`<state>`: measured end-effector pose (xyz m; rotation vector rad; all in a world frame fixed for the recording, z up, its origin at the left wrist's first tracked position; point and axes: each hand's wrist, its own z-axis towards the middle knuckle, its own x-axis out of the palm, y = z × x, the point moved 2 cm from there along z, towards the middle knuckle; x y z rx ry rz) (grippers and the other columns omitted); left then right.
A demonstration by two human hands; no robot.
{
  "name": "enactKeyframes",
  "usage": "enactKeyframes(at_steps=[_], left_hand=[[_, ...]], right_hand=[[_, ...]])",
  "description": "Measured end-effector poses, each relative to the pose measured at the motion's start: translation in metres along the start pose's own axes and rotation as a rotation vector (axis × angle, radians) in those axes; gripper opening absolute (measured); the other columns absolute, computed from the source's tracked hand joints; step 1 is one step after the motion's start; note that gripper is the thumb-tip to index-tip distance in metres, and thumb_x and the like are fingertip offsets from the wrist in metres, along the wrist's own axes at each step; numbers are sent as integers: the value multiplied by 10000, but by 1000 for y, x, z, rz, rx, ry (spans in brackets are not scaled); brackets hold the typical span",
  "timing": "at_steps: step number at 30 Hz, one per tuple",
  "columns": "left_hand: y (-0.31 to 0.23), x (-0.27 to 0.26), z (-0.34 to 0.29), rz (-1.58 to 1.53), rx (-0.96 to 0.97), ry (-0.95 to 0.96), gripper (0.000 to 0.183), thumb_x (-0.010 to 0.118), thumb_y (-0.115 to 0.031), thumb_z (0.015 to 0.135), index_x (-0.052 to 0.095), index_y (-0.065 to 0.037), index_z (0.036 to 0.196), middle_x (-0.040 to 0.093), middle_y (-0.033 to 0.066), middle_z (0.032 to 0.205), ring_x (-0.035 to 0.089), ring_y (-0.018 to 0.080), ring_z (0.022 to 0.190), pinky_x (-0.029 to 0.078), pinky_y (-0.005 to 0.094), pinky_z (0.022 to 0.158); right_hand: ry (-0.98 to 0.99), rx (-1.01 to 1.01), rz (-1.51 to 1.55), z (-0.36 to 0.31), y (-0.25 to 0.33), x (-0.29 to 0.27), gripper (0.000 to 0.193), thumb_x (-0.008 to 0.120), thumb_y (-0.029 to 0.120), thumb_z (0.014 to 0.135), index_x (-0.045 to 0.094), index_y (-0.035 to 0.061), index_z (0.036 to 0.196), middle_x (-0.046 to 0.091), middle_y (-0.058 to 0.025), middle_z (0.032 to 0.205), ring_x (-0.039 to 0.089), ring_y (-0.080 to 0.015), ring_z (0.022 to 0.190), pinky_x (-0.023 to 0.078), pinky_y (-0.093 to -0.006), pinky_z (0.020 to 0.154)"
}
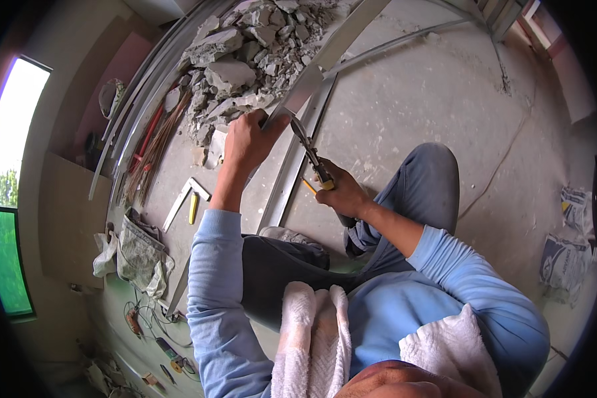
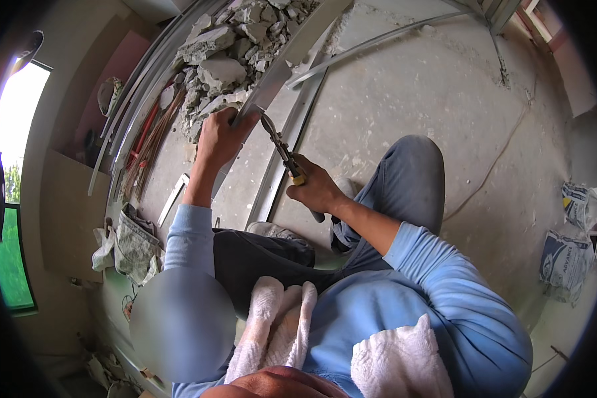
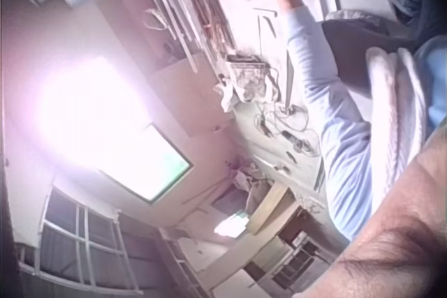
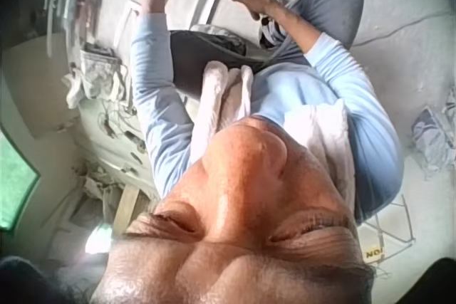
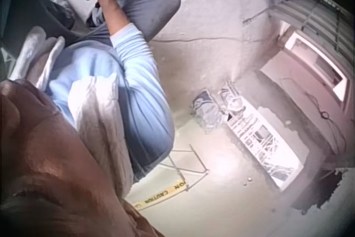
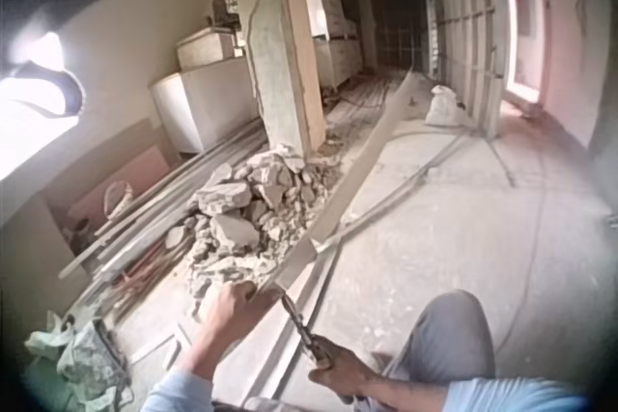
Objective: The person sits on the floor and uses tin snips to cut notches into a long metal strip. They measure and mark the strip with a tape measure and pencil, then cut along the marks to create evenly spaced notches.
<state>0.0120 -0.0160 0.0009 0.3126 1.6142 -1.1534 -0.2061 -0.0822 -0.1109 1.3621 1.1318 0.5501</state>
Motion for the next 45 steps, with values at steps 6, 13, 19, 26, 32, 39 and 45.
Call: enactKeyframes(at_steps=[6,13,19,26,32,39,45], left_hand=[[0,1,-3,3,59,-32,560,746,-514,894,690,36,807,655,246,696,671,423,682,497,498,654],[1,2,-5,-21,93,-52,561,751,-501,902,644,32,765,603,203,652,570,344,602,464,470,624],[2,2,-8,-28,83,-73,552,754,-494,897,654,34,774,613,212,647,598,387,610,471,478,616],[-1,4,-10,-28,144,-110,531,762,-467,891,661,38,764,601,225,631,614,413,604,474,479,601],[-2,7,-12,-38,119,-82,536,753,-479,902,660,32,771,610,211,649,607,384,610,472,464,623],[-4,8,-13,-30,89,-80,535,759,-486,890,673,28,772,632,224,656,649,415,644,491,484,625],[-5,2,-13,-6,70,-88,546,756,-505,883,676,23,772,640,221,667,655,416,660,489,491,634]], right_hand=[[-61,-50,1,3,0,7,774,659,207,783,424,37,1500,665,-208,1032,667,-347,964,532,-422,894],[-31,16,30,7,11,5,781,665,180,754,425,77,1490,644,-181,1148,646,-322,1052,510,-397,958],[-46,-12,6,7,12,8,742,663,203,779,433,54,1468,659,-180,1032,669,-329,969,533,-417,893],[-31,-18,10,8,9,7,761,665,200,783,413,49,1485,652,-168,994,669,-333,956,535,-424,894],[-9,-4,20,9,8,6,799,673,172,768,388,41,1503,629,-177,1078,645,-339,1033,517,-421,945],[4,33,10,9,9,8,845,679,174,768,352,27,1533,619,-205,1164,623,-357,1114,491,-422,1002],[13,22,23,5,10,7,895,670,184,754,316,-6,1554,602,-229,1224,601,-380,1172,479,-430,1023]])
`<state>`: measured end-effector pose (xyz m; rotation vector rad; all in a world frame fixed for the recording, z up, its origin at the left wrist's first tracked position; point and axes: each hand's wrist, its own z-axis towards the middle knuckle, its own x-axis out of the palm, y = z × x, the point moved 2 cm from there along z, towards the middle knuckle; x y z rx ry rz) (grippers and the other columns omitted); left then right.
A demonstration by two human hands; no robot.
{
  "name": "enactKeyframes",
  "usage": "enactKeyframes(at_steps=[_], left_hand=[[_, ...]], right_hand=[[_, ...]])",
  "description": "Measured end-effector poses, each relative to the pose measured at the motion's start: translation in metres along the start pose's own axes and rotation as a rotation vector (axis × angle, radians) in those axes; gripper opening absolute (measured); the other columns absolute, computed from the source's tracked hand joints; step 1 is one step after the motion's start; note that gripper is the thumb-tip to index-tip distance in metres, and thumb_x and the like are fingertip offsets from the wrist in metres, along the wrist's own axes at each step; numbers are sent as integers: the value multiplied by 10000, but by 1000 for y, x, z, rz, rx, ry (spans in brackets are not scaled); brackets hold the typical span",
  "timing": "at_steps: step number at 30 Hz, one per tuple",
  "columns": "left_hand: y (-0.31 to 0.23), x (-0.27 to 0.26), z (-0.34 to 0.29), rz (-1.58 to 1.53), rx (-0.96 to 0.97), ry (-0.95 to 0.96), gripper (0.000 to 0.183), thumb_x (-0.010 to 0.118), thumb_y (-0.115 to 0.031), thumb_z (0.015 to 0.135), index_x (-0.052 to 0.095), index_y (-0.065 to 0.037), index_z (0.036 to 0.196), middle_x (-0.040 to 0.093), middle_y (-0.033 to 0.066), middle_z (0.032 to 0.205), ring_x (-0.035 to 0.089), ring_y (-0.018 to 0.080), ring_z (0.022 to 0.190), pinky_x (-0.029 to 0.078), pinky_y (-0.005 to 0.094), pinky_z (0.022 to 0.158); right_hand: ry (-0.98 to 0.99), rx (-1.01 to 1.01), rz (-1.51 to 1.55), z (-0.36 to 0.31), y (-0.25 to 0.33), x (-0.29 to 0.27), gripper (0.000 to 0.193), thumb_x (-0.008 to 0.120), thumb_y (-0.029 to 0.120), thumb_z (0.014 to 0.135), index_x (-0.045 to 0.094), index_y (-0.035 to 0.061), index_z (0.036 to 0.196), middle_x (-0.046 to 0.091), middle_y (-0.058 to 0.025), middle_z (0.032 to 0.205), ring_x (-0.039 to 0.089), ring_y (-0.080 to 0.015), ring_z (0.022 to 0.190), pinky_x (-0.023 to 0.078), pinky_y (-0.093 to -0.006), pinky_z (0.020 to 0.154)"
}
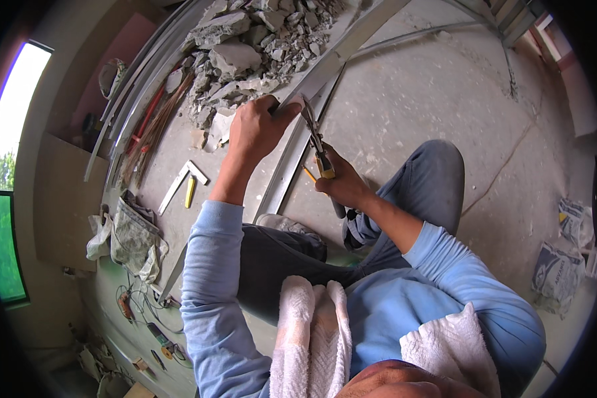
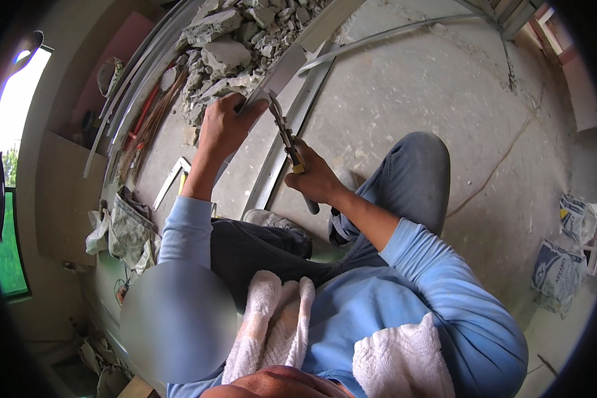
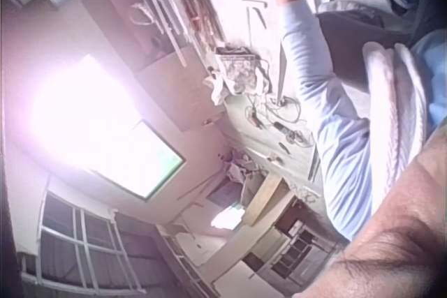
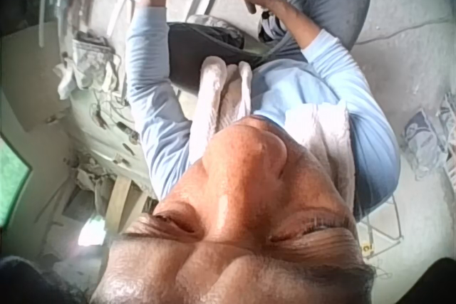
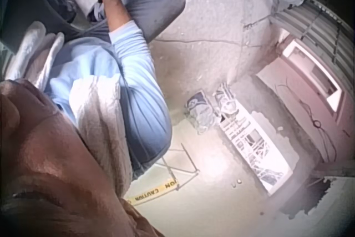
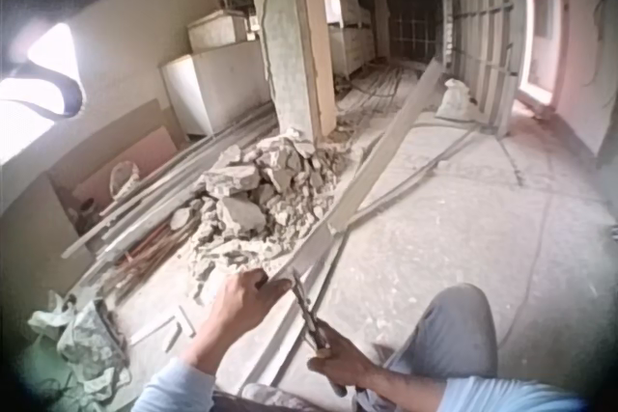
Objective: The person sits on the floor and uses tin snips to cut notches into a long metal strip. They measure and mark the strip with a tape measure and pencil, then cut along the marks to create evenly spaced notches.
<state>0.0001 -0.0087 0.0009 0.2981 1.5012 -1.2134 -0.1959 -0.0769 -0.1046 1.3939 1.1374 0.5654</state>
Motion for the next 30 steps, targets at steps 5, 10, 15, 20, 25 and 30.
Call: enactKeyframes(at_steps=[5,10,15,20,25,30], left_hand=[[0,-1,1,-12,-5,6,539,759,-502,879,678,19,769,640,218,668,655,418,669,489,489,636],[-1,3,-1,5,-6,0,540,762,-505,875,680,18,770,642,218,670,660,418,676,494,486,638],[2,6,-1,15,37,-30,556,762,-520,873,676,19,764,642,216,666,660,422,675,497,488,634],[6,8,0,5,76,-29,546,759,-505,884,675,21,764,627,216,638,653,422,641,498,485,608],[6,9,0,-30,75,-23,533,763,-492,886,679,21,772,624,216,632,655,419,633,504,477,603],[7,10,0,-50,76,-6,540,748,-489,912,664,30,786,617,210,689,614,381,644,479,462,637]], right_hand=[[-8,-8,-12,1,2,-2,895,669,190,744,328,-17,1546,594,-257,1275,589,-403,1216,471,-434,1046],[-10,-10,-43,4,2,-3,886,682,189,751,341,-16,1543,587,-276,1313,583,-415,1247,468,-432,1066],[-4,-15,-48,5,1,-5,875,688,174,756,348,-10,1542,609,-274,1282,598,-419,1224,474,-432,1062],[30,-2,-71,6,1,-9,882,686,161,755,342,4,1551,618,-275,1267,606,-419,1205,479,-431,1049],[-5,-16,-84,5,3,-10,906,690,162,749,328,-7,1563,615,-280,1281,609,-410,1203,481,-420,1040],[22,26,-31,4,1,-10,915,695,174,746,331,-31,1560,612,-282,1293,620,-377,1182,481,-396,1032]])
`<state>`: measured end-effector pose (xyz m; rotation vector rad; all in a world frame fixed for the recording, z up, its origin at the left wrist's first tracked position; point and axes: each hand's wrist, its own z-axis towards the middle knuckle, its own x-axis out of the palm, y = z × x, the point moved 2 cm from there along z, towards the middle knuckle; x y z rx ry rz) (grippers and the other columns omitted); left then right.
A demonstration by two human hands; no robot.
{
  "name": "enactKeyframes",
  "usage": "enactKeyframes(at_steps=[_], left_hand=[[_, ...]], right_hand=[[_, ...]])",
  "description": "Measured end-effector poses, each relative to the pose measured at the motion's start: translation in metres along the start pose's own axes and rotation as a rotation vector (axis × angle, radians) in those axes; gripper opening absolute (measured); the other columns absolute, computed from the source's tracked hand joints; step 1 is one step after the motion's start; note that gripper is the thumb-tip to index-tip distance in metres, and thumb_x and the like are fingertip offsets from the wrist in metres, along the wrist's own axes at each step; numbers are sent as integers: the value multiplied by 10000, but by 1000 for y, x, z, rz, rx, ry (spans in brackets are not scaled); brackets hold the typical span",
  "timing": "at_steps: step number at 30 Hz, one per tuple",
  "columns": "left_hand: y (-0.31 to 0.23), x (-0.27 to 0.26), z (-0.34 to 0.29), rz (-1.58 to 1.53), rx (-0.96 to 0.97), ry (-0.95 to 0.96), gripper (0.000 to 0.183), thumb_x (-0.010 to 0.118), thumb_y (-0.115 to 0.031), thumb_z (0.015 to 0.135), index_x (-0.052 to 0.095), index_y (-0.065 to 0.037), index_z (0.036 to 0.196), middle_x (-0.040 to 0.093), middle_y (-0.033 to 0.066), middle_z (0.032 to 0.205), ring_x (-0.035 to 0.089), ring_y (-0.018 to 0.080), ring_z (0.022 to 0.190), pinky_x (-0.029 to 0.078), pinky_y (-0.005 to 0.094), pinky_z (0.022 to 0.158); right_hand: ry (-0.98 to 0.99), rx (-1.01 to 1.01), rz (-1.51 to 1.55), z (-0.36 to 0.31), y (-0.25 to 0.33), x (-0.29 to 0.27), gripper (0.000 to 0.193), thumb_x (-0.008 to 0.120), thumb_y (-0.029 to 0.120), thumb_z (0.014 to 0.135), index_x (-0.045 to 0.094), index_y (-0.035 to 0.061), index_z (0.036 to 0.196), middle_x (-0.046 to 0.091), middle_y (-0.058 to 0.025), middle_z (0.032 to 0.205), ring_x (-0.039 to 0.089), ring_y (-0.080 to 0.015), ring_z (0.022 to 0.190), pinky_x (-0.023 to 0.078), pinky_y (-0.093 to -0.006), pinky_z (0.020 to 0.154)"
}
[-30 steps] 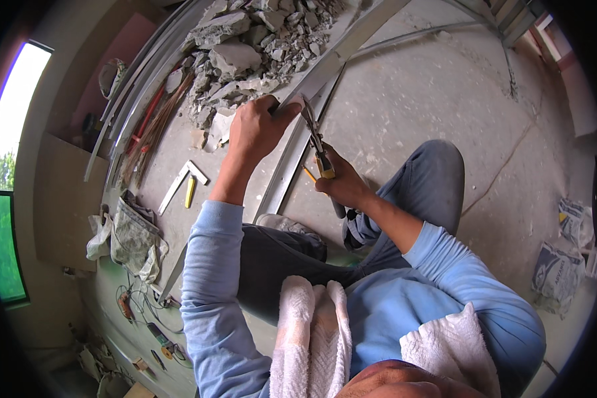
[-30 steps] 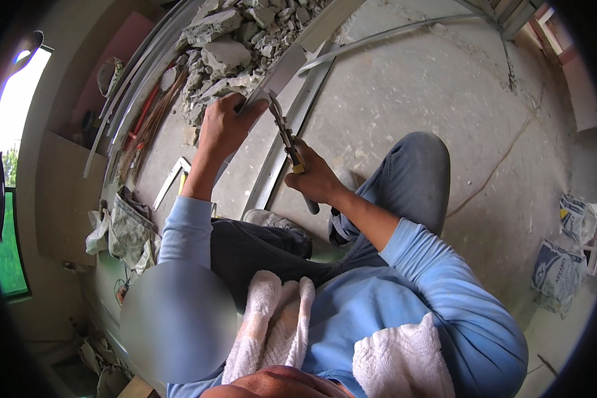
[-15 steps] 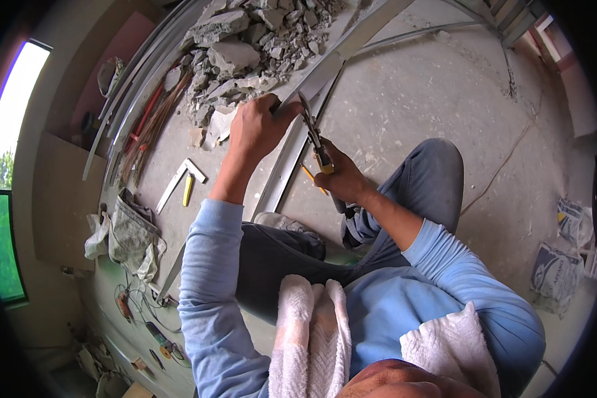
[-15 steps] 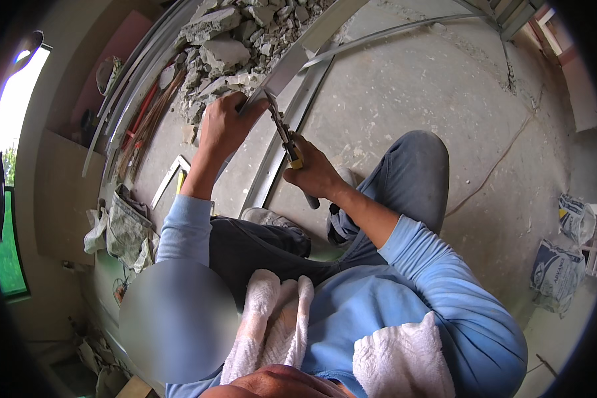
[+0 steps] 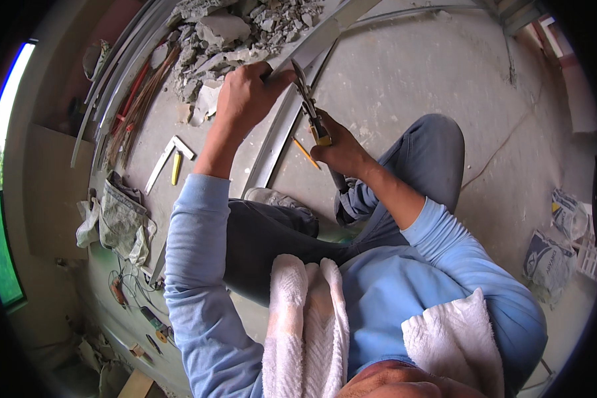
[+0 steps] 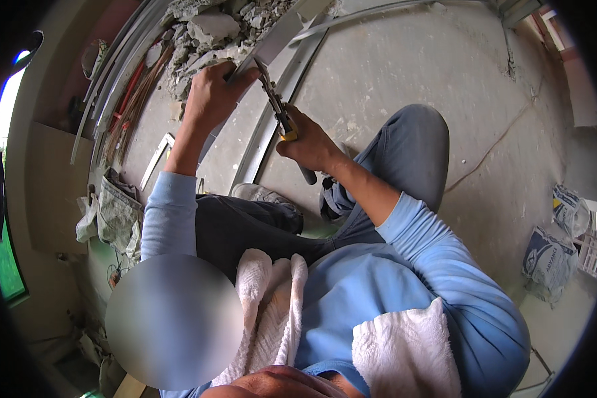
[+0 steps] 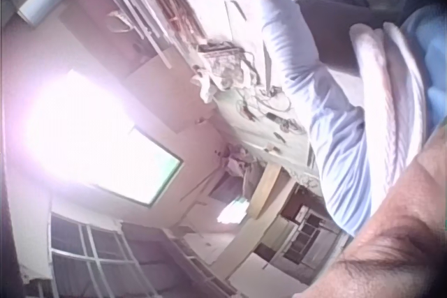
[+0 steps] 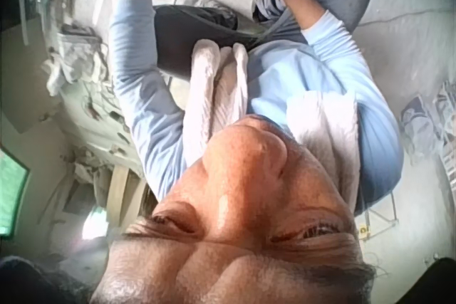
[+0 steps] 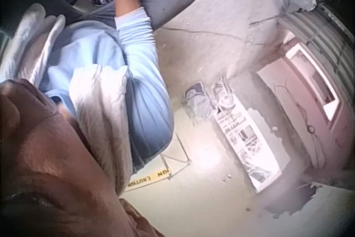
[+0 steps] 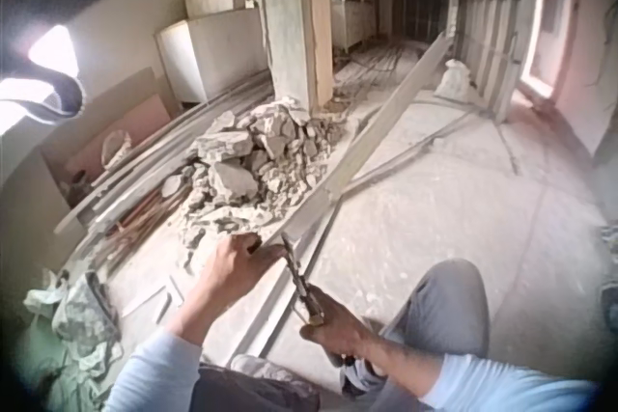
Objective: The person sits on the floor and uses tin snips to cut notches into a long metal strip. They measure and mark the strip with a tape measure and pencil, then cut along the marks to create evenly spaced notches.
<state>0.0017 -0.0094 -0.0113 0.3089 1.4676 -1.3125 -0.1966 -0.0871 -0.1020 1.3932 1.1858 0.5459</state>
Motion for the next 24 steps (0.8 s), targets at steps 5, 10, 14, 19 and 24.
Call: enactKeyframes(at_steps=[5,10,14,19,24], left_hand=[[3,3,2,28,28,3,528,754,-495,907,677,16,798,612,182,672,600,334,614,485,443,637],[9,4,6,-19,22,56,539,755,-522,894,738,15,845,650,200,662,661,370,632,521,449,645],[11,3,7,-52,0,100,551,751,-537,894,756,14,871,645,187,646,649,329,608,520,443,641],[9,3,5,-35,-2,108,574,739,-550,901,677,12,805,555,119,633,522,201,602,457,397,617],[4,5,1,-14,-6,36,593,737,-559,899,656,19,794,579,164,648,526,270,592,464,428,631]], right_hand=[[22,-9,-13,0,2,-1,932,695,188,738,323,-40,1562,627,-247,1236,630,-345,1127,492,-384,999],[93,-25,35,-3,1,-6,922,693,185,727,341,-4,1558,634,-227,1220,631,-337,1099,499,-387,978],[148,-13,200,-4,-2,0,882,681,174,722,381,33,1539,627,-172,1129,617,-269,1007,504,-364,920],[83,-34,100,-6,-2,-1,839,669,173,719,432,66,1517,610,-109,1040,590,-197,897,510,-342,852],[27,-25,24,-6,1,-1,830,676,193,721,425,52,1499,617,-158,1105,602,-266,993,500,-379,934]])
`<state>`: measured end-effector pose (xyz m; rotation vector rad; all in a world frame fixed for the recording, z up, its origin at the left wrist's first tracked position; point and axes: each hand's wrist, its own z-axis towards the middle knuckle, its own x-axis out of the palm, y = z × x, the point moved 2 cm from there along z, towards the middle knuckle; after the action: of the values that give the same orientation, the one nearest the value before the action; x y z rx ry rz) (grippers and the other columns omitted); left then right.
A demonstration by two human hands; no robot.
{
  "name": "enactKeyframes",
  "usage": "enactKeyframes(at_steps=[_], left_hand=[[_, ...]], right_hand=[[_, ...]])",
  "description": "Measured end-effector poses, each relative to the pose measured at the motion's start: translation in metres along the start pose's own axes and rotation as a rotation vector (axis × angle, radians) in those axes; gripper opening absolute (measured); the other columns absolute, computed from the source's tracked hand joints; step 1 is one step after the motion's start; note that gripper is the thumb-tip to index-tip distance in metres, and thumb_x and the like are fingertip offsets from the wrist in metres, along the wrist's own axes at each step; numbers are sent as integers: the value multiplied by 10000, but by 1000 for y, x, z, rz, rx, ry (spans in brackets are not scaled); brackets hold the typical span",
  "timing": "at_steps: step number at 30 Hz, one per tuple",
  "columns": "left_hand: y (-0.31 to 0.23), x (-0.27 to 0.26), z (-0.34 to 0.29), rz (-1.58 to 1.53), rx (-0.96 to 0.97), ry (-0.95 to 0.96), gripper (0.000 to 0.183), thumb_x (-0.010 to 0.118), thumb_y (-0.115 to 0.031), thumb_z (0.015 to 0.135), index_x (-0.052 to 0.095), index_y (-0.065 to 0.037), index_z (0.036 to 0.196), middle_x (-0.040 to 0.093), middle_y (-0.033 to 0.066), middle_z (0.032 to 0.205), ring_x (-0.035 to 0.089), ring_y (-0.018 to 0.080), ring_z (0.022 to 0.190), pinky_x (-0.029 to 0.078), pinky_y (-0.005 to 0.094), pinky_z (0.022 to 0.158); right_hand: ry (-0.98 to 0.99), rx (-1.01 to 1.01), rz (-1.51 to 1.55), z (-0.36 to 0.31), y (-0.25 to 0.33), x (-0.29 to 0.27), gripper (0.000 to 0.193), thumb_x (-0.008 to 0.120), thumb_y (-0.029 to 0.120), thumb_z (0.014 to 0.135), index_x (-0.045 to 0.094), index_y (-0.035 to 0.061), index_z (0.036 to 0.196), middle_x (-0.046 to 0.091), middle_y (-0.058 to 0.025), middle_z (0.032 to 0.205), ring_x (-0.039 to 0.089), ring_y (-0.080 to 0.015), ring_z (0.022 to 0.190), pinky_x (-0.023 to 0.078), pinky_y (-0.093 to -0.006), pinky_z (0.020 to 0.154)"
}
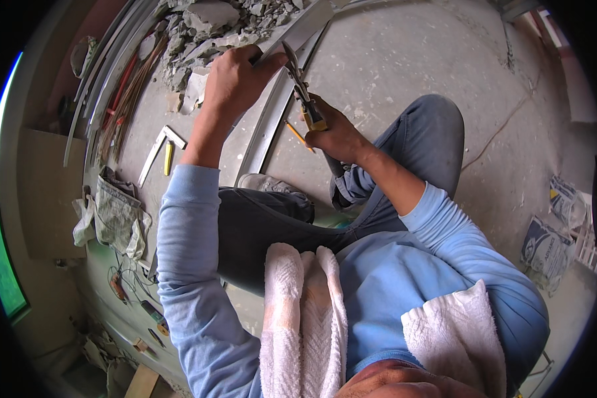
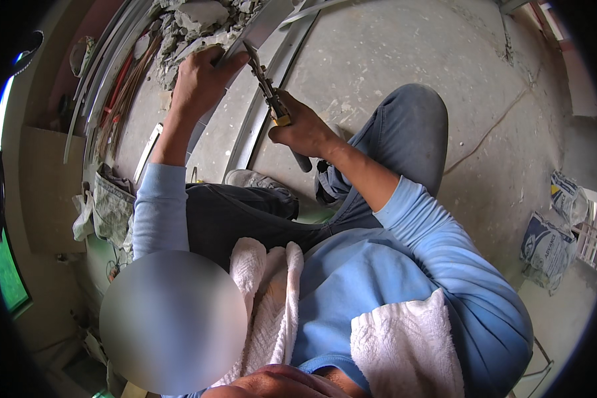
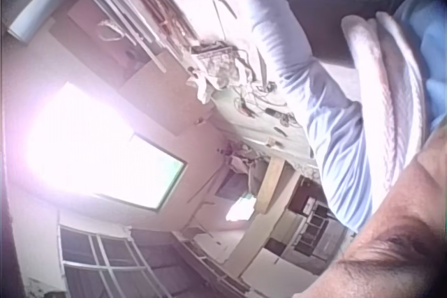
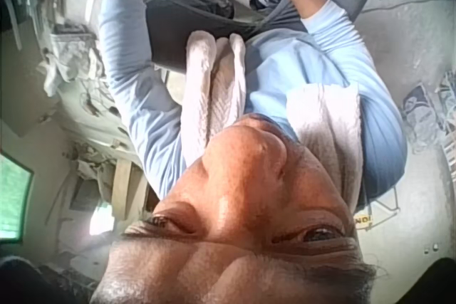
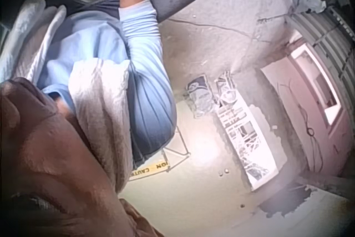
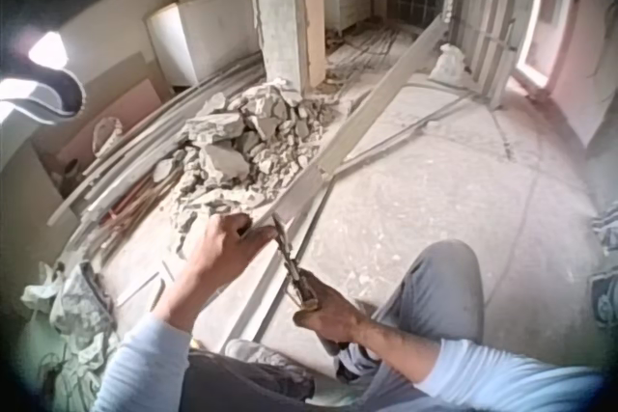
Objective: The person sits on the floor and uses tin snips to cut notches into a long metal strip. They measure and mark the strip with a tape measure and pencil, then cut along the marks to create evenly spaced notches.
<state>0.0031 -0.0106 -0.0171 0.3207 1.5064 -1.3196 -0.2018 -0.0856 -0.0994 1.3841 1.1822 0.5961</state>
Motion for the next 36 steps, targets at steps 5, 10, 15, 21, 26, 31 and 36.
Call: enactKeyframes(at_steps=[5,10,15,21,26,31,36], left_hand=[[-4,-3,1,37,31,-20,524,767,-492,892,712,22,807,632,204,633,654,387,606,508,449,607],[-6,-2,-1,41,19,-28,520,759,-488,897,703,19,794,634,206,641,653,394,617,507,449,617],[-5,1,-2,22,28,3,549,748,-497,902,653,26,768,600,211,663,583,377,608,472,455,627],[-6,0,-1,50,2,-7,553,753,-489,897,641,37,767,601,247,686,588,439,655,459,485,635],[-9,-2,-1,-20,-10,-27,506,768,-428,900,675,57,789,607,239,630,592,389,568,466,467,591],[-5,-3,2,2,-24,22,530,758,-462,908,679,50,793,600,222,613,558,354,540,455,461,583],[-3,-1,3,-36,-16,17,542,761,-470,903,670,52,787,597,228,623,560,382,561,454,471,591]], right_hand=[[-36,-7,-52,1,3,0,849,686,203,739,390,20,1513,623,-222,1207,616,-343,1131,475,-403,1021],[10,39,-33,0,7,-3,890,703,195,745,357,-29,1534,617,-276,1260,615,-385,1189,473,-405,1037],[1,43,-85,0,6,-5,904,714,188,732,359,-15,1538,643,-273,1229,633,-400,1165,496,-406,1011],[-28,17,-96,4,2,-8,847,712,199,728,412,-9,1493,661,-253,1178,649,-394,1121,511,-409,977],[-45,15,-76,2,6,-5,692,689,186,729,477,8,1364,615,-186,930,584,-306,872,491,-396,831],[-68,16,-85,2,8,-5,449,679,176,732,516,-1,1112,575,-165,813,548,-287,758,474,-403,732],[-100,-15,-81,2,6,-3,370,678,167,736,520,2,1027,564,-161,783,535,-288,723,469,-406,700]])
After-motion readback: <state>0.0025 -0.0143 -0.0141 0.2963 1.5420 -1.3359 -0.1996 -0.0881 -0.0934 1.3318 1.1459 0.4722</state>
